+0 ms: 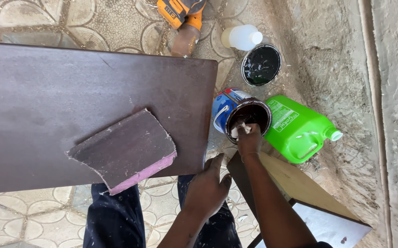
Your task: Applying wood stain to a wooden board using a cloth and then using an orbital sander to finish the surface.
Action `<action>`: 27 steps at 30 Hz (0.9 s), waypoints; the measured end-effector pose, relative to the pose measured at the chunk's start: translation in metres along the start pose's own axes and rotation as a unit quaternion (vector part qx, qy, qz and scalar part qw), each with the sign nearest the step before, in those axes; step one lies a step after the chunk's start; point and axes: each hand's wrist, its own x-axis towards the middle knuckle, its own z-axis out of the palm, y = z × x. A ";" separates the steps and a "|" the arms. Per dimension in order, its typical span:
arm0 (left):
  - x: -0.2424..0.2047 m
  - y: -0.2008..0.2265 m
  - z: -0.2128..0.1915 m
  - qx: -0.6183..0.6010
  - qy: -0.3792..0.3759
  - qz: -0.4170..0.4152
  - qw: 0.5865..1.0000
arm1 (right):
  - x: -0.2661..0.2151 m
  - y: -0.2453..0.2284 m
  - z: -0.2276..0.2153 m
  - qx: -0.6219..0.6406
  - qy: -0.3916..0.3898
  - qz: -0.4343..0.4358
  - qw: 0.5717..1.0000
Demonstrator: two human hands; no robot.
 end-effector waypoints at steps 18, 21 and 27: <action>-0.029 -0.011 -0.038 0.005 -0.058 0.014 0.998 | 0.029 0.053 -0.031 0.424 -0.517 0.250 0.700; -0.052 -0.012 -0.053 -0.012 -0.110 0.047 0.993 | -0.006 0.000 -0.074 0.480 -0.581 0.170 0.635; -0.132 -0.006 -0.165 -0.134 -0.087 0.020 0.987 | 0.002 -0.073 -0.162 0.479 -0.422 0.128 0.759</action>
